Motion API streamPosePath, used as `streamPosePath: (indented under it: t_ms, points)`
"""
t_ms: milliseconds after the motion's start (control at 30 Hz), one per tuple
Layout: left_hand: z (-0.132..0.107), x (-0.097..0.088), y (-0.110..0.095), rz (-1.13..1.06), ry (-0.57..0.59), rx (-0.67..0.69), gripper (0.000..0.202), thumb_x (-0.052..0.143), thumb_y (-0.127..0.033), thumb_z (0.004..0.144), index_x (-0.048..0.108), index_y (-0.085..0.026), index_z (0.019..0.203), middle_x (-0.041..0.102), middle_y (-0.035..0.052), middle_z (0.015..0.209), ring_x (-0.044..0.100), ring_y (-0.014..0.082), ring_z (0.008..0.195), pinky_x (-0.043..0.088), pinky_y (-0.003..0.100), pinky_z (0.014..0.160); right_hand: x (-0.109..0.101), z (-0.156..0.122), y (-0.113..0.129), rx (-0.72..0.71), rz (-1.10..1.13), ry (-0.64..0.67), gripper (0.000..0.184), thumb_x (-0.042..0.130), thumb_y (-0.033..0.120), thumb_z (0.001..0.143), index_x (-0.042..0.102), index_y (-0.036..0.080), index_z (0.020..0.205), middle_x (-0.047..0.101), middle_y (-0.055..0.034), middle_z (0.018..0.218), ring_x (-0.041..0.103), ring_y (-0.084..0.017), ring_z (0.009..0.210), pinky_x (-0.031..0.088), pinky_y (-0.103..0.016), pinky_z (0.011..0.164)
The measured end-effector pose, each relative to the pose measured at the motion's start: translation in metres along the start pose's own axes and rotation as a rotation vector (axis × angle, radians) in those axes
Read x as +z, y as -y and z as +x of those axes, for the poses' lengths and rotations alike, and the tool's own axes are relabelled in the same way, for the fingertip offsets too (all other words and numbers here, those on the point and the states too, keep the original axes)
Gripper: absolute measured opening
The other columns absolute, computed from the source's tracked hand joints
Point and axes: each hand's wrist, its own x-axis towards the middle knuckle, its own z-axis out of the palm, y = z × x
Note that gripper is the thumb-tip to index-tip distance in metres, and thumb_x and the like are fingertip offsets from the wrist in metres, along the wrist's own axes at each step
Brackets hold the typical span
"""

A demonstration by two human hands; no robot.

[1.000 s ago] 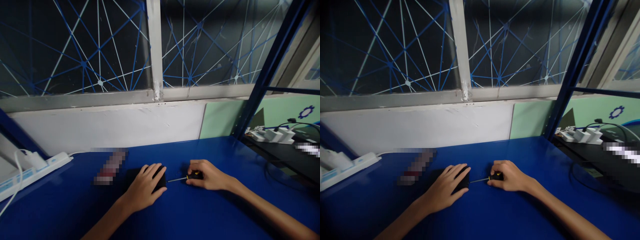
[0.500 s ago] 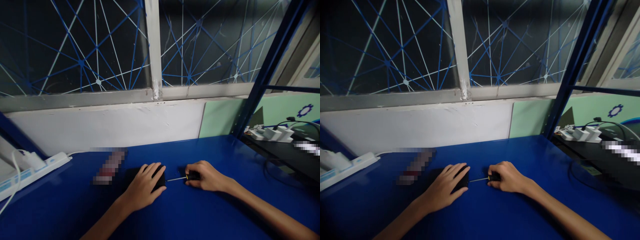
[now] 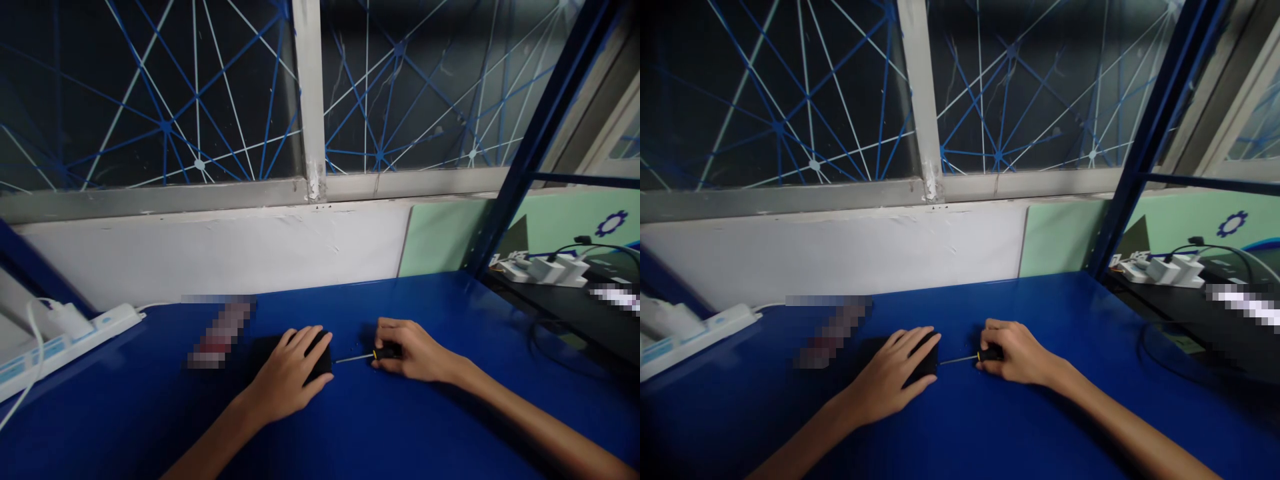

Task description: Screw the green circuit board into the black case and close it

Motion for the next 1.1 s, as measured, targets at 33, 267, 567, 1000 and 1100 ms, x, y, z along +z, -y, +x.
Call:
streamPosePath:
  t_ms: [33,267,567,1000,1100]
  points:
    - [0.000,0.000,0.000,0.004,0.004,-0.001,0.055,0.051,-0.041,0.095,0.036,-0.021,0.144,0.048,0.0145,0.142,0.046,0.0338,0.129,0.040,0.056,0.102,0.001,0.000,0.001,-0.003,0.002,-0.003,0.014,0.070,0.026,0.076,0.059,0.018,0.079,0.058,0.0002,0.080,0.049,-0.011,0.064,0.031,-0.024,0.058]
    - [0.001,0.000,0.000,0.006,-0.003,0.003,0.055,0.051,-0.041,0.095,0.036,-0.021,0.144,0.048,0.0144,0.142,0.046,0.0334,0.129,0.040,0.055,0.102,0.000,-0.001,0.006,0.006,-0.004,0.101,0.005,0.064,0.021,0.079,0.062,0.018,0.083,0.058,0.0031,0.064,0.044,-0.009,0.053,0.028,-0.024,0.053]
    - [0.001,0.001,0.000,-0.009,0.002,-0.003,0.055,0.051,-0.041,0.095,0.036,-0.022,0.144,0.048,0.0128,0.142,0.045,0.0327,0.130,0.039,0.055,0.104,-0.009,-0.001,0.006,-0.051,0.018,0.024,0.015,0.059,0.031,0.087,0.064,0.017,0.087,0.064,-0.0026,0.078,0.054,-0.013,0.065,0.034,-0.026,0.059]
    - [0.000,0.001,0.000,0.009,0.020,-0.010,0.055,0.049,-0.043,0.096,0.034,-0.023,0.145,0.047,0.0127,0.143,0.044,0.0325,0.131,0.039,0.055,0.104,0.000,-0.001,0.004,-0.019,0.045,0.077,0.013,0.062,0.014,0.076,0.058,0.020,0.087,0.057,0.0038,0.068,0.045,-0.009,0.056,0.028,-0.023,0.054]
    - [0.000,0.000,0.000,0.008,0.022,-0.014,0.056,0.050,-0.042,0.096,0.034,-0.023,0.146,0.046,0.0124,0.144,0.043,0.0323,0.131,0.038,0.055,0.105,-0.001,-0.001,0.005,-0.021,0.023,0.086,0.011,0.064,0.022,0.079,0.061,0.019,0.089,0.054,0.0044,0.063,0.042,-0.009,0.052,0.026,-0.024,0.052]
